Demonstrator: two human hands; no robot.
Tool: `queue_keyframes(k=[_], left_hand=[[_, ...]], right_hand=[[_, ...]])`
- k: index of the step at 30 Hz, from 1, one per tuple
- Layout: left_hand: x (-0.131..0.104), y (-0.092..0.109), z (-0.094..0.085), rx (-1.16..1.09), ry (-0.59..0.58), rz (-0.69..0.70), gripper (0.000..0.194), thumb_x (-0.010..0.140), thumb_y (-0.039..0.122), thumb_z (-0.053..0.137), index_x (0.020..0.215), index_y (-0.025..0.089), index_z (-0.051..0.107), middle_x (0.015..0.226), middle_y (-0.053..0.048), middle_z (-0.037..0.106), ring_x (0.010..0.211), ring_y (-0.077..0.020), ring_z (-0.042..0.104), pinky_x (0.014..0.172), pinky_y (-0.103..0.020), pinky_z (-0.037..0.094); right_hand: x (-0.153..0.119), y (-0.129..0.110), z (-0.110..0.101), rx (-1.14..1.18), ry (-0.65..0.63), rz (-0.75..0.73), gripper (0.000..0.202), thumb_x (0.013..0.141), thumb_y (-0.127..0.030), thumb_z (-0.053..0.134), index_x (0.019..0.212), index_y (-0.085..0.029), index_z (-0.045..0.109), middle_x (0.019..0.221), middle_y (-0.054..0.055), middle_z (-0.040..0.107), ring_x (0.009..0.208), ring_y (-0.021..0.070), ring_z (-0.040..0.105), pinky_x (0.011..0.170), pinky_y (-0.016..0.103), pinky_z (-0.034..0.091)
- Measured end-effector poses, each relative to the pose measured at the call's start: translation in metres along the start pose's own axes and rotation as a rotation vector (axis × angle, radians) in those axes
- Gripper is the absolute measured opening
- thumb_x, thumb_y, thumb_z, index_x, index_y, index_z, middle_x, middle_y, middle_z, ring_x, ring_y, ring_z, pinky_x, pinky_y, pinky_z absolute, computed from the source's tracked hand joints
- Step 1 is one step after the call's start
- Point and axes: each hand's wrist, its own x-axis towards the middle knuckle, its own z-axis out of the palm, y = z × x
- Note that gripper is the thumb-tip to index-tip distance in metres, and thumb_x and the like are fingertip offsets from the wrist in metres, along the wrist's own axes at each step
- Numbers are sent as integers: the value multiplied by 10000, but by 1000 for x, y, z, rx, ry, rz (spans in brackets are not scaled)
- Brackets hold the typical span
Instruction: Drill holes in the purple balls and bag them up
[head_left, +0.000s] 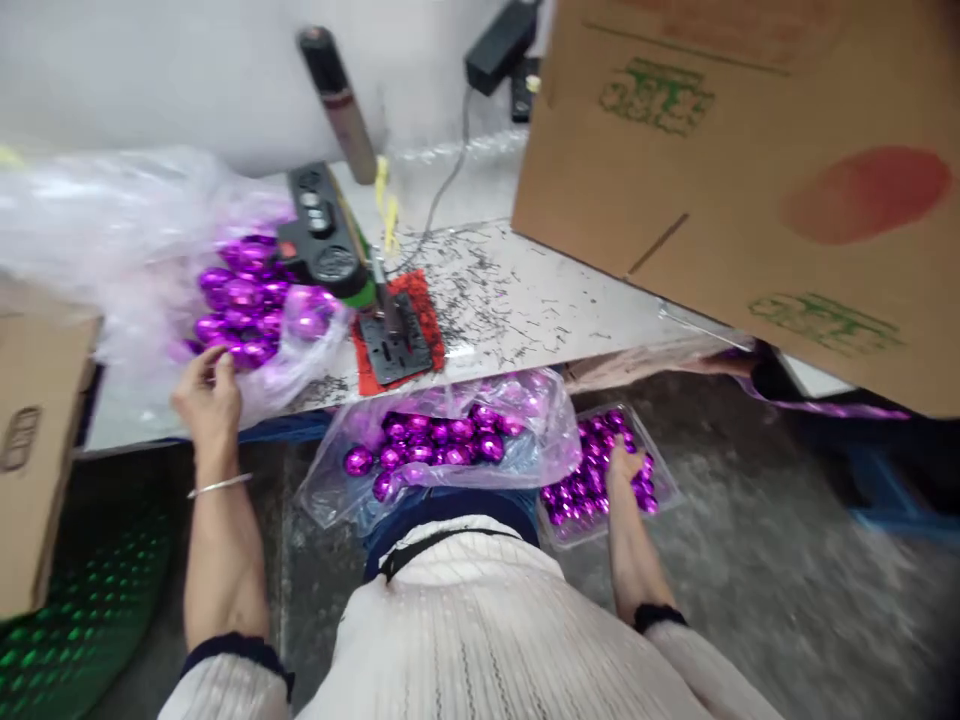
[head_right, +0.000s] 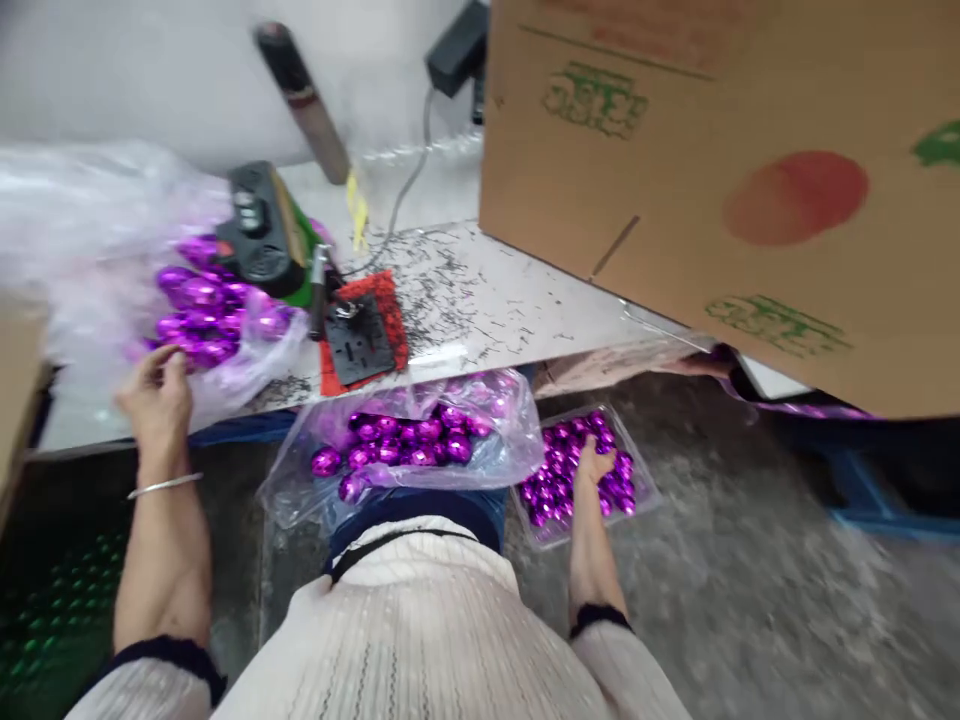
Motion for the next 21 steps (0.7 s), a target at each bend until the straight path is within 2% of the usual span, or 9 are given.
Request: queue_keyframes(k=[2, 4, 7, 9, 10, 12, 15, 18, 21], left_hand=[[10, 7, -3, -30, -27, -38, 232, 833, 219, 612, 1024, 193, 741, 919, 5, 779, 815, -162, 682, 867, -367, 574], [21, 12, -2, -37, -108, 13, 248, 865, 210, 595, 1066, 164, 733, 1006, -22, 783, 918, -175, 692, 921, -352, 554], [40, 13, 5, -4, -290, 18, 261, 876, 200, 580, 1078, 130, 730, 1106, -91, 766, 1006, -217, 700, 959, -345, 534], [50, 14, 13, 28, -391, -1, 274, 874, 208, 597, 1104, 122, 719, 1148, -121, 750, 1035, -239, 697, 983, -357, 520], [54, 15, 17, 45, -398, -8, 284, 880, 229, 608, 1125, 123, 707, 1170, -133, 738, 1059, -251, 690, 1002, -370, 509], [60, 21, 25, 71, -308, -38, 332, 920, 324, 610, 1182, 127, 665, 1220, -159, 706, 1128, -280, 663, 1042, -402, 477], [68, 35, 38, 84, -162, -181, 522, 968, 553, 532, 1253, 120, 589, 1246, -210, 664, 1210, -336, 624, 1065, -452, 442], [75, 48, 50, 98, -269, -291, 643, 927, 647, 550, 1270, 104, 573, 1205, -230, 678, 1205, -381, 629, 1049, -482, 444], [78, 53, 60, 91, -350, -233, 660, 876, 544, 685, 1342, 96, 551, 1267, -223, 670, 1248, -375, 607, 1068, -473, 442]], right_hand=[[-19, -29, 9, 83, -41, -136, 787, 913, -601, 533, 1457, -62, 352, 1451, 272, 498, 1301, 305, 598, 1032, 438, 557], [-48, -58, 15, 219, -35, -340, 686, 962, -572, 455, 1475, -137, 323, 1486, 214, 468, 1210, 251, 656, 981, 424, 588], [-108, -91, 19, 552, -26, -861, 535, 946, -521, 549, 1344, -166, 512, 1334, 166, 585, 925, 219, 731, 814, 419, 635], [-153, -104, 21, 606, -156, -1166, 384, 957, -391, 586, 1275, -177, 591, 1187, 126, 663, 765, 176, 723, 703, 369, 633], [-175, -107, 22, 592, -238, -1311, 332, 955, -312, 596, 1262, -187, 611, 1133, 109, 684, 732, 164, 719, 675, 348, 629], [-215, -108, 26, 548, -399, -1555, 342, 933, -170, 606, 1270, -216, 628, 1082, 84, 706, 706, 147, 719, 658, 319, 629], [-261, -101, 31, 483, -644, -1722, 450, 916, -54, 571, 1321, -247, 609, 1088, 80, 720, 739, 143, 731, 669, 301, 644], [-291, -91, 32, 436, -825, -1766, 467, 922, -35, 546, 1339, -236, 597, 1066, 85, 740, 890, 177, 750, 740, 317, 662], [-305, -82, 31, 384, -933, -1819, 468, 919, -37, 551, 1352, -210, 593, 1069, 96, 754, 1017, 197, 739, 823, 325, 658]])
